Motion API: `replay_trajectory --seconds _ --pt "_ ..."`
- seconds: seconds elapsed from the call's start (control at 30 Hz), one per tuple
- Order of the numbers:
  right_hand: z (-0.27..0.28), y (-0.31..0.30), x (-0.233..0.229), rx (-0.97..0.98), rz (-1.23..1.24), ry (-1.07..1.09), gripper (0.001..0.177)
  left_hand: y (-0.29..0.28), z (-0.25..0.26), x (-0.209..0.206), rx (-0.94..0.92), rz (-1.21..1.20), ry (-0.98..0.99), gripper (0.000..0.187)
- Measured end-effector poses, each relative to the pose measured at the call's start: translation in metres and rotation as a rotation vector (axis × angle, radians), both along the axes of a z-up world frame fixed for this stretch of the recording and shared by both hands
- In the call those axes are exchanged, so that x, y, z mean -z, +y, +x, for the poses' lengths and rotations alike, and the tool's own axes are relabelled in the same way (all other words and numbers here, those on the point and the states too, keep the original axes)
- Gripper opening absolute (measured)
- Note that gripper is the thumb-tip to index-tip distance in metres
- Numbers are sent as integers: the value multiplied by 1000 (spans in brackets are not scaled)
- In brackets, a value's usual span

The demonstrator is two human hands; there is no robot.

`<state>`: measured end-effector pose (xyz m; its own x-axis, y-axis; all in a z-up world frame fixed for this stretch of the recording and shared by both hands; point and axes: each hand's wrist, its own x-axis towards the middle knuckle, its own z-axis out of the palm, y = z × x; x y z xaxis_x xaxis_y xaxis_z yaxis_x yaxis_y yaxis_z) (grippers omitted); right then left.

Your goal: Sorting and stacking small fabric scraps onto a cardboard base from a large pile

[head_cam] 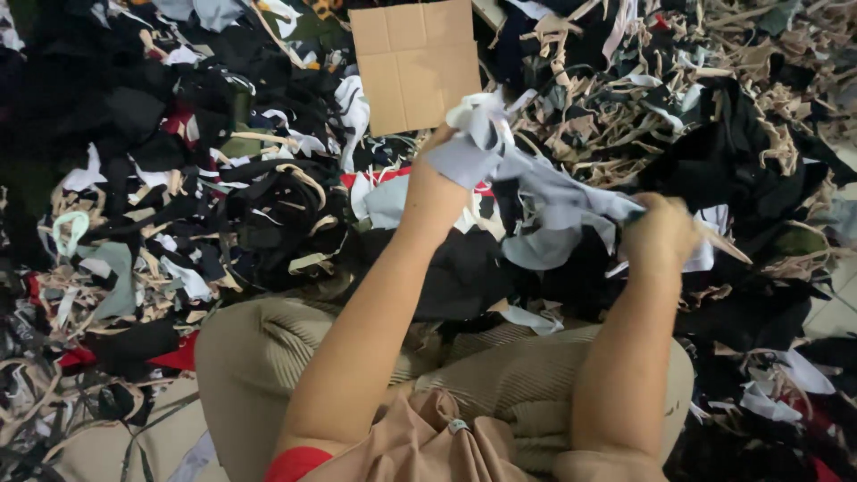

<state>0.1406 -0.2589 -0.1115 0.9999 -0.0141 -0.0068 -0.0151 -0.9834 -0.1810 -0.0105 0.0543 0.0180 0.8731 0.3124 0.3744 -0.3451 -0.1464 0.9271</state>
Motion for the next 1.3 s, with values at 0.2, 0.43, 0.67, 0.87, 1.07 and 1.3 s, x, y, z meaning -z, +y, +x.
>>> replay_trajectory --seconds 0.2,0.43,0.67,0.87,1.07,1.3 --pt "-90 102 -137 -747 569 -37 137 -15 8 0 160 -41 118 36" --pt "-88 126 -142 -1013 767 -5 82 13 -3 3 370 -106 271 30" --pt "-81 90 -178 -832 1184 93 37 65 -44 12 558 -173 415 28" --pt "-102 161 -206 -842 1494 127 28 85 -58 71 59 677 1012 37" --pt "-117 188 -205 -793 2107 378 30 70 -90 -47 248 -165 300 105" --pt "-119 213 -183 -732 2163 320 28 48 -80 -16 234 -266 194 123"
